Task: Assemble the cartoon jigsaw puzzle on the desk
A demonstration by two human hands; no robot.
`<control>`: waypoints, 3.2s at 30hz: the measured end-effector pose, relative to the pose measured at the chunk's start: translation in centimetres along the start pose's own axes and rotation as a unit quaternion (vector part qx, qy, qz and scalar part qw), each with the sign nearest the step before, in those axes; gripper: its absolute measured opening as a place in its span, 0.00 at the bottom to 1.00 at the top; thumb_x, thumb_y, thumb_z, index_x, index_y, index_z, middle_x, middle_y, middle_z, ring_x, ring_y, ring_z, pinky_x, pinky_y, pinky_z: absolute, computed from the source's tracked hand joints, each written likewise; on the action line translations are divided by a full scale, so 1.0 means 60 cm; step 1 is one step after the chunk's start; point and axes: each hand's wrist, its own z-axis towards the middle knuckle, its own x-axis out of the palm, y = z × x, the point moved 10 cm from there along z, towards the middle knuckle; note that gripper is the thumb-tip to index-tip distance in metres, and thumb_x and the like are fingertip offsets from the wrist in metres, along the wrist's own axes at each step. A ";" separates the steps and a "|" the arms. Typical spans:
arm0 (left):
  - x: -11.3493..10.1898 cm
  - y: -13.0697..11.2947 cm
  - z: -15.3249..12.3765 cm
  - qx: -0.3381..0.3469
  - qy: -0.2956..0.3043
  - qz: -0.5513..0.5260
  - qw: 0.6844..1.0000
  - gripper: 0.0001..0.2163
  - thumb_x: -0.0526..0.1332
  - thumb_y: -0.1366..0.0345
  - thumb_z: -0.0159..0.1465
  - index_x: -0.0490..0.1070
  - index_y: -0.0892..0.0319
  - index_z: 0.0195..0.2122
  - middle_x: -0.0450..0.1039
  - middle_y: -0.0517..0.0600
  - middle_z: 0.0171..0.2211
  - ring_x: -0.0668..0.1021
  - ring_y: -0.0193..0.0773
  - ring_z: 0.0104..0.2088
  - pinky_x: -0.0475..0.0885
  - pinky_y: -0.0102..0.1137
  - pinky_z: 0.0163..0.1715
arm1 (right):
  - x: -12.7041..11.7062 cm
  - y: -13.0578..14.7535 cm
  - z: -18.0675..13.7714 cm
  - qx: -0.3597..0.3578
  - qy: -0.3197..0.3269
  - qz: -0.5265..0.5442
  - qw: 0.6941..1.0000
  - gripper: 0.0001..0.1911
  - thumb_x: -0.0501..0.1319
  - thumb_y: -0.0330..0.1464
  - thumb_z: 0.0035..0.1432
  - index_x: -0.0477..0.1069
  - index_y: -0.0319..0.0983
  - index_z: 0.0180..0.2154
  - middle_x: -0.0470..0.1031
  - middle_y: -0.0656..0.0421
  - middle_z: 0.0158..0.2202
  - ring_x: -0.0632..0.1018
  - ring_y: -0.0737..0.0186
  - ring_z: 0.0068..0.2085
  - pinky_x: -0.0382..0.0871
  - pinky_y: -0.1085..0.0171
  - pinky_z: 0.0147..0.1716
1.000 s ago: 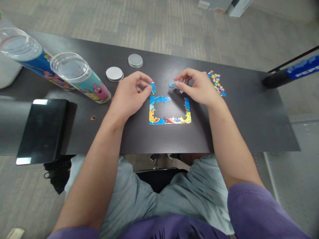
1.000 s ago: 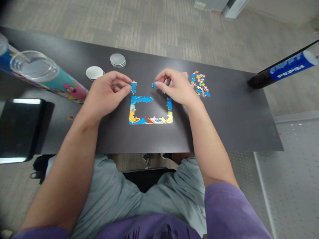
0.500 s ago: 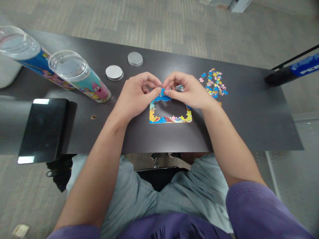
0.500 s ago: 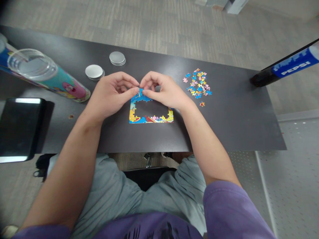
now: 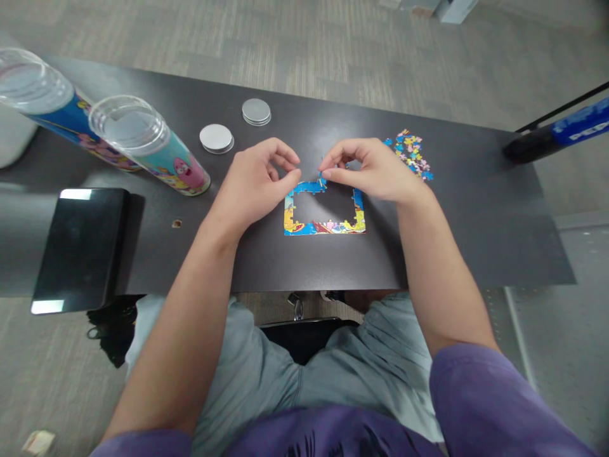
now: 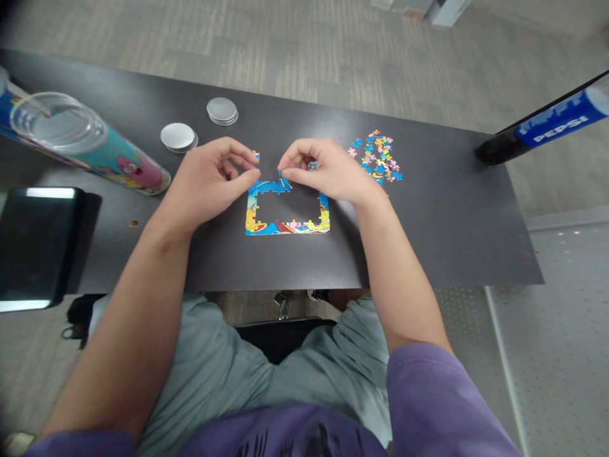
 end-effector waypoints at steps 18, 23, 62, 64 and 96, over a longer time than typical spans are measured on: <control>0.027 -0.003 -0.008 0.051 0.053 0.134 0.988 0.09 0.82 0.63 0.68 0.92 0.46 0.48 0.81 0.49 0.43 0.85 0.52 0.48 0.80 0.48 0.55 | -0.008 -0.049 -0.011 0.053 0.037 0.022 0.998 0.19 0.92 0.48 0.62 0.90 0.47 0.42 0.90 0.57 0.37 0.87 0.49 0.41 0.86 0.47 0.48; 0.028 -0.003 -0.009 0.047 0.060 0.131 0.988 0.08 0.82 0.62 0.70 0.92 0.46 0.49 0.80 0.50 0.44 0.84 0.50 0.47 0.80 0.47 0.56 | -0.010 -0.048 -0.012 0.052 0.039 0.007 0.998 0.19 0.92 0.48 0.63 0.90 0.47 0.43 0.89 0.58 0.37 0.85 0.50 0.41 0.86 0.49 0.49; 0.030 -0.008 -0.009 0.061 0.079 0.173 0.980 0.08 0.80 0.61 0.74 0.92 0.48 0.52 0.81 0.49 0.45 0.84 0.48 0.47 0.81 0.46 0.54 | -0.006 -0.039 -0.014 0.083 0.042 -0.139 0.986 0.16 0.86 0.46 0.70 0.87 0.45 0.40 0.80 0.59 0.33 0.78 0.55 0.36 0.70 0.52 0.41; 0.030 -0.008 -0.010 0.060 0.078 0.174 0.980 0.07 0.80 0.61 0.74 0.92 0.48 0.52 0.81 0.49 0.45 0.84 0.48 0.46 0.80 0.46 0.54 | -0.005 -0.037 -0.014 0.083 0.041 -0.133 0.987 0.18 0.87 0.48 0.69 0.87 0.46 0.40 0.81 0.59 0.33 0.78 0.54 0.37 0.71 0.52 0.41; 0.027 -0.007 -0.011 0.060 0.075 0.175 0.980 0.08 0.80 0.64 0.74 0.93 0.49 0.53 0.86 0.52 0.54 0.84 0.46 0.44 0.80 0.44 0.49 | -0.084 -0.078 -0.024 0.106 -0.024 -0.151 0.983 0.23 0.92 0.56 0.58 0.90 0.51 0.41 0.87 0.55 0.40 0.82 0.43 0.44 0.78 0.45 0.46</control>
